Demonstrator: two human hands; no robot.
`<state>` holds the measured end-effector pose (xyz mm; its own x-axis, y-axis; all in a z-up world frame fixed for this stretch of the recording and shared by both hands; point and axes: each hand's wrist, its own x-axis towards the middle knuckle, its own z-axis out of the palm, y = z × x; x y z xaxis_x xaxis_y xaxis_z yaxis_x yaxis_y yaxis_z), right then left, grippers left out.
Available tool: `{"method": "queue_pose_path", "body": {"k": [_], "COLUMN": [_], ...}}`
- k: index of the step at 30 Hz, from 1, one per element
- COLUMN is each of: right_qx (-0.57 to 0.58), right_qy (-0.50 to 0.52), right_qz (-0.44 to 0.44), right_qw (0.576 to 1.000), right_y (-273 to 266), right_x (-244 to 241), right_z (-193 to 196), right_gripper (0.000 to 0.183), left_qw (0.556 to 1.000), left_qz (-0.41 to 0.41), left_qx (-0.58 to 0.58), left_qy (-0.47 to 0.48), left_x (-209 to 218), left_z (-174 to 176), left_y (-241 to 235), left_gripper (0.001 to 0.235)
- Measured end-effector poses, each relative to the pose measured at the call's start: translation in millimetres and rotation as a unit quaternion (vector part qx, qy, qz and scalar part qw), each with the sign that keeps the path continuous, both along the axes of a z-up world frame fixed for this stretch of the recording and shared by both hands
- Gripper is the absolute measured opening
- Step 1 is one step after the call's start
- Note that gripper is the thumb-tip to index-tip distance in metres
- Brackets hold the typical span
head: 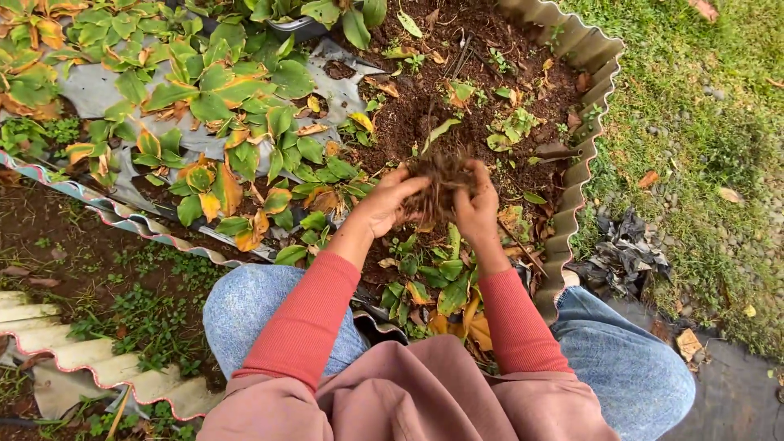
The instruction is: The person sits beside a raised garden bed and pulls weeds and dry fallen leaves out of the soil by hand. They also tear out pieces of torn black plastic mulch from the bed and gather the removed debris into a pile at the edge of the bed.
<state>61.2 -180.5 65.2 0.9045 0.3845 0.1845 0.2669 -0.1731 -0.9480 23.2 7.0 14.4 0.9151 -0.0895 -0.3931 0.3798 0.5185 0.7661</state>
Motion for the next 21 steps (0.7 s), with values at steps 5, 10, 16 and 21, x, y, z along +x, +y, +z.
{"method": "queue_pose_path", "body": {"k": [5,10,16,21], "right_qx": [0.059,0.019,0.046,0.011], "right_qy": [0.095,0.145,0.146,0.032], "right_qz": [0.020,0.052,0.037,0.026], "right_qw": [0.993,0.988,0.988,0.999], "right_y": [-1,-5,-6,-8], "right_x": [3,7,6,7], "right_z": [12,5,6,-11], "right_gripper": [0.044,0.046,0.047,0.048], "left_qw": [1.000,0.984,0.998,0.999], "left_qz": [0.008,0.041,0.017,0.025], "left_qx": [0.007,0.150,0.049,-0.028], "left_qy": [-0.013,-0.088,-0.044,0.016], "left_x": [-6,-3,-5,-9], "left_z": [18,14,-1,21], "left_y": [0,5,7,6], "left_gripper": [0.088,0.094,0.096,0.088]}}
